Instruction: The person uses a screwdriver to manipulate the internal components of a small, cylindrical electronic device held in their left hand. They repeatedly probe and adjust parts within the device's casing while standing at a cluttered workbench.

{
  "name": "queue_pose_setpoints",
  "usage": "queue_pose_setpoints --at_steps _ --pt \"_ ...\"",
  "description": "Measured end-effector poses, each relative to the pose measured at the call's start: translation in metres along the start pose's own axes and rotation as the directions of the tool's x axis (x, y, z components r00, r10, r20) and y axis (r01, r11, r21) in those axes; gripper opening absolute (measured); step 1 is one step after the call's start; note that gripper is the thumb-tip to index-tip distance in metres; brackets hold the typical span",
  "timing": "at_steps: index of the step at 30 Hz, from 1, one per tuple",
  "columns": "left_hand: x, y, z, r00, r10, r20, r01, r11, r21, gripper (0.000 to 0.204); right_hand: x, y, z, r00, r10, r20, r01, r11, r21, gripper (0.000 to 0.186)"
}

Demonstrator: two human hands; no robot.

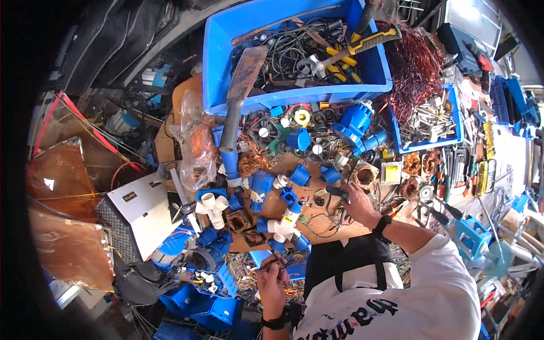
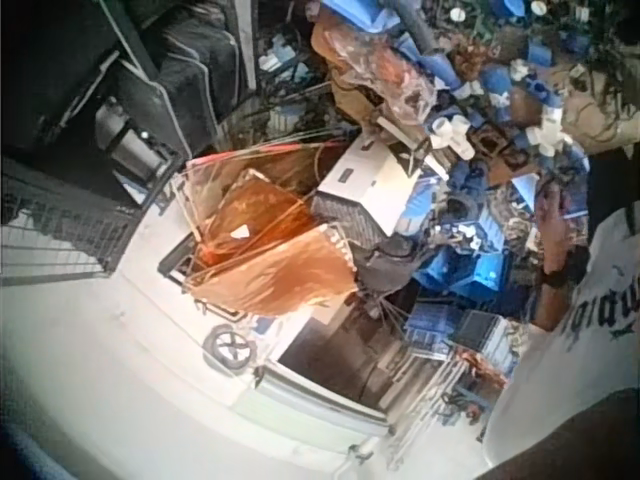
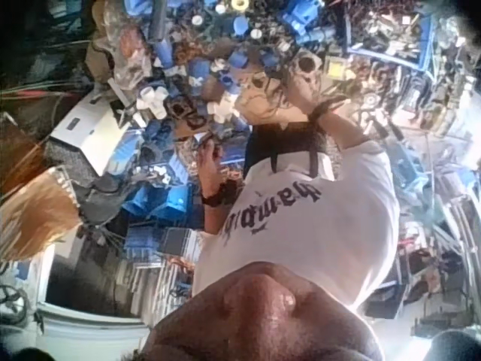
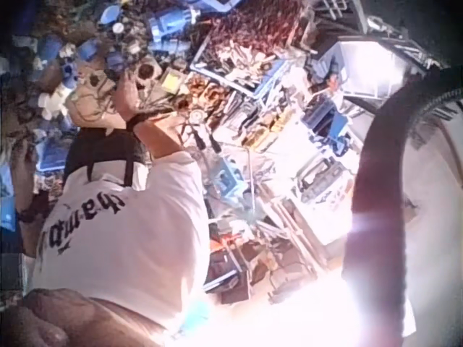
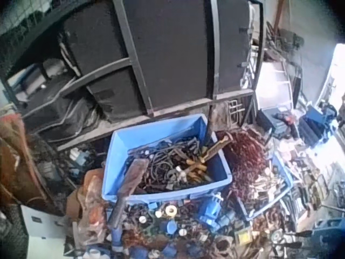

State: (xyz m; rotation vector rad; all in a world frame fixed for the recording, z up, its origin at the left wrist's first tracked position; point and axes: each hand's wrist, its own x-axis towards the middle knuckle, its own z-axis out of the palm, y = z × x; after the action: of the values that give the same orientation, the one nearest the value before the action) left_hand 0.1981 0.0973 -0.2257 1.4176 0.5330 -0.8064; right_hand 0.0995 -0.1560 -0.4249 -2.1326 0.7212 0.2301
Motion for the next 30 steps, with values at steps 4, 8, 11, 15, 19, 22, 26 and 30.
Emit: queue_pose_setpoints --at_steps 4,8,11,15,19,22,26,30 --pt "-0.019 0.013 0.024 0.983 -0.001 0.183 0.039 0.978 -0.206 0.029 -0.014 -0.03 -0.03 1.0 -0.01 0.001 0.009 0.96 0.278 0.032" --pt "-0.04 0.028 0.066 0.918 0.159 0.363 -0.039 0.948 -0.315 0.039 -0.058 -0.109 -0.118 0.979 -0.131 0.159 0.023 0.835 0.55 0.021" --pt "-0.069 0.046 0.106 0.856 0.283 0.433 -0.14 0.932 -0.333 0.039 -0.1 -0.157 -0.171 0.963 -0.246 0.111 0.118 0.752 0.649 0.025" --pt "-0.11 0.046 0.15 0.747 0.469 0.472 -0.291 0.868 -0.402 0.03 -0.147 -0.182 -0.211 0.909 -0.41 -0.074 0.317 0.566 0.761 0.033" --pt "-0.157 0.036 0.192 0.609 0.615 0.501 -0.376 0.78 -0.5 0.032 -0.184 -0.185 -0.258 0.807 -0.522 -0.277 0.587 0.658 0.472 0.027" --pt "-0.188 0.024 0.218 0.612 0.622 0.489 -0.368 0.771 -0.52 0.032 -0.209 -0.178 -0.283 0.885 -0.438 -0.158 0.436 0.661 0.611 0.018" --pt "-0.216 0.01 0.238 0.62 0.61 0.493 -0.364 0.781 -0.508 0.034 -0.238 -0.158 -0.306 0.894 -0.414 -0.169 0.394 0.549 0.738 0.008" --pt "-0.24 0.004 0.249 0.571 0.674 0.468 -0.569 0.736 -0.366 0.037 -0.257 -0.132 -0.321 0.899 -0.395 -0.19 0.382 0.494 0.781 0.008"
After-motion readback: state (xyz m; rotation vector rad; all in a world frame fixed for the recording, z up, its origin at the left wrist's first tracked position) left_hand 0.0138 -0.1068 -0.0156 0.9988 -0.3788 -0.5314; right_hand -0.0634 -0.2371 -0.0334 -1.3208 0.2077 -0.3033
